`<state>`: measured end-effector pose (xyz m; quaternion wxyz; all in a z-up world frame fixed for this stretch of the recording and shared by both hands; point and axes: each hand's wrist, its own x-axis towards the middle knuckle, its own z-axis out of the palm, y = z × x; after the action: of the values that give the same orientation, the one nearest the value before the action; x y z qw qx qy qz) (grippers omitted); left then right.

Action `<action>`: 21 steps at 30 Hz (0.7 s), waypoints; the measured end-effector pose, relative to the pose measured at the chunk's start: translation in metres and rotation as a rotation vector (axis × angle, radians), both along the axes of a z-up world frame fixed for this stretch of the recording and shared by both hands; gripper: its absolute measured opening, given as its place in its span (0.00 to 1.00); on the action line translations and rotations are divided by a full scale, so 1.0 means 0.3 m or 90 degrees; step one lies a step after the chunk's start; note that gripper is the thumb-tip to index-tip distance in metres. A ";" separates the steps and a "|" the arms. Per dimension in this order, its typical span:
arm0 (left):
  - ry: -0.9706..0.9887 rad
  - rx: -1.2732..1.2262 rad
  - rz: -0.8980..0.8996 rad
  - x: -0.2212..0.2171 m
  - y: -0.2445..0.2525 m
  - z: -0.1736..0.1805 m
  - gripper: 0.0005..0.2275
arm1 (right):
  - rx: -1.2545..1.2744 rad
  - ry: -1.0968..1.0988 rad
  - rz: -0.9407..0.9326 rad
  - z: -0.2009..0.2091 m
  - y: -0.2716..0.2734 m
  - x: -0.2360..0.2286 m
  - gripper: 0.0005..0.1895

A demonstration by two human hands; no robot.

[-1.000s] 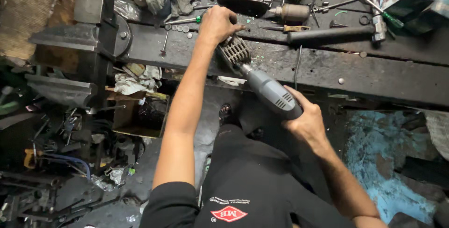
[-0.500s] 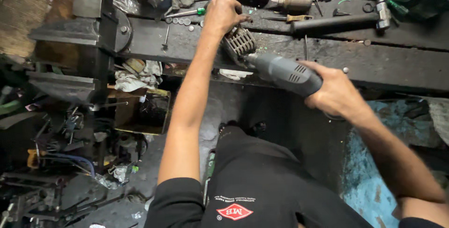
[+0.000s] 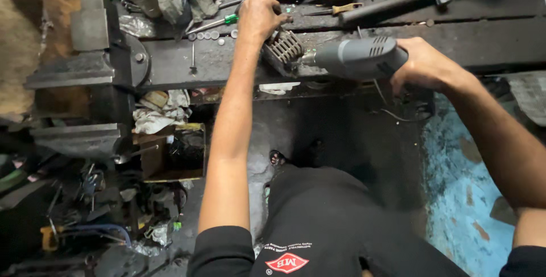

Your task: The person uses a handheld rotary tool to grind and smooth the surfaces of a metal engine casing. They reposition the part multiple times to access different areas, then wipe the surface with a cloth.

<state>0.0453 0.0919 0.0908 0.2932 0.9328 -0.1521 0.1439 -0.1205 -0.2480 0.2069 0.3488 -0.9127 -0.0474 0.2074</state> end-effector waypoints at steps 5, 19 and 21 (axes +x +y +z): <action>-0.013 0.025 -0.010 -0.002 -0.011 0.000 0.17 | 0.139 0.008 -0.094 -0.174 -0.048 -0.071 0.29; 0.015 -0.002 -0.100 -0.008 -0.028 0.039 0.17 | 0.314 0.056 -0.198 -0.280 -0.001 -0.221 0.32; -0.004 0.001 -0.102 -0.009 -0.025 0.037 0.17 | 0.321 0.091 -0.198 -0.270 -0.021 -0.192 0.33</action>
<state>0.0427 0.0844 0.1018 0.3025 0.9175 -0.2275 0.1225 -0.1782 -0.2542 0.1258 0.5943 -0.7769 0.0674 0.1967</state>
